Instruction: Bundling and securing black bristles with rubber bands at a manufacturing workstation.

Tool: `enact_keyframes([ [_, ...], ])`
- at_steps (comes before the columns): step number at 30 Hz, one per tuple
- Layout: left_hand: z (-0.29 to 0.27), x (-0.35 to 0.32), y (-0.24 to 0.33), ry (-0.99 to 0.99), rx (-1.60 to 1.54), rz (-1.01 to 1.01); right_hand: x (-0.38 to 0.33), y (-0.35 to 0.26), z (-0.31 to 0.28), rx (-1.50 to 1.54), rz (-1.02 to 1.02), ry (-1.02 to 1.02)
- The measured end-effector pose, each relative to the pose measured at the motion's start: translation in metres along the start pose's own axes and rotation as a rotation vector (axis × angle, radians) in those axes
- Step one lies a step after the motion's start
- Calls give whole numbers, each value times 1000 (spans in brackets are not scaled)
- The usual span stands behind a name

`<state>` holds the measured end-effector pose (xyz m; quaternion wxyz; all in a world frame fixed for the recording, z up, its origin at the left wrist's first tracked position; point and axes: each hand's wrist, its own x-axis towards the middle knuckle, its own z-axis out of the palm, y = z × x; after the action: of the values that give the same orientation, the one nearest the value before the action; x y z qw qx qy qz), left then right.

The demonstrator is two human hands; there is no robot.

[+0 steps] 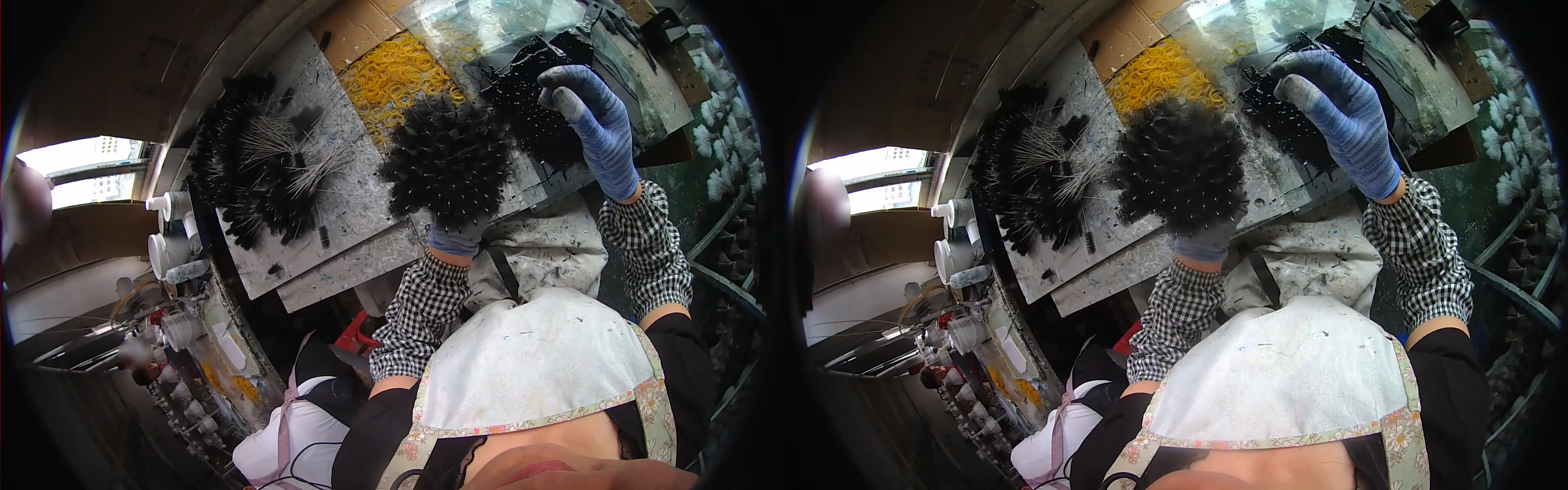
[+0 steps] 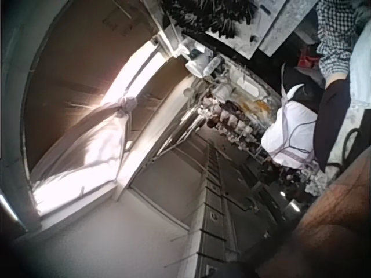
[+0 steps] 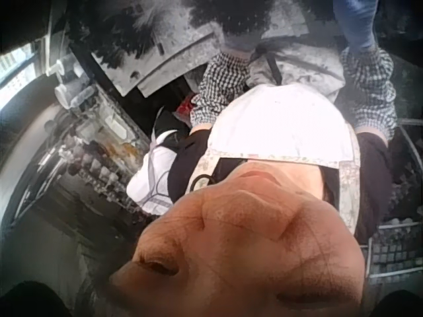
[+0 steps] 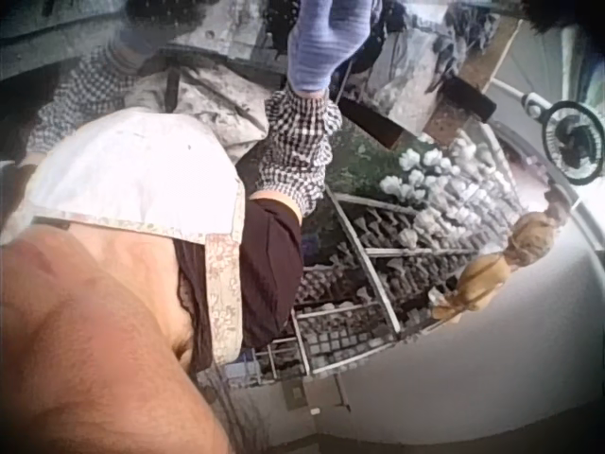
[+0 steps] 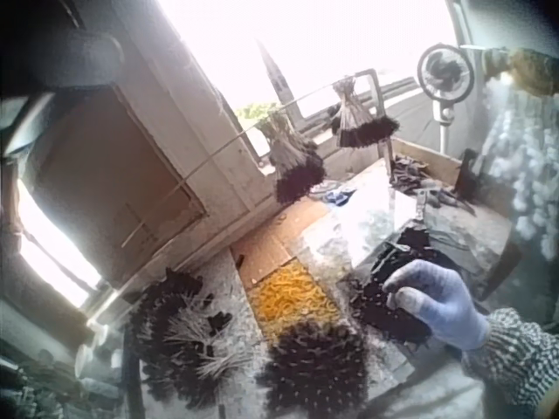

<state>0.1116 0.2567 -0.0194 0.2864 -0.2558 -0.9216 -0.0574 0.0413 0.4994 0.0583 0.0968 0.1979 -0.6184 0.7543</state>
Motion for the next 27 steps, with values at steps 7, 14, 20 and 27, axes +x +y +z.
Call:
enact_keyframes([
  [7, 22, -17, 19, -8, 104, -20, -44, 1, -6, 5, 346, 65],
  [14, 24, -23, 17, -42, 25, -30, -48, 10, 4, 45, 383, -6],
  [20, 26, -26, 8, -48, -61, -27, -49, 14, 2, 13, 397, -19],
  [27, 16, -23, -22, -117, -1004, -575, -38, 16, -18, -95, 343, -74],
])
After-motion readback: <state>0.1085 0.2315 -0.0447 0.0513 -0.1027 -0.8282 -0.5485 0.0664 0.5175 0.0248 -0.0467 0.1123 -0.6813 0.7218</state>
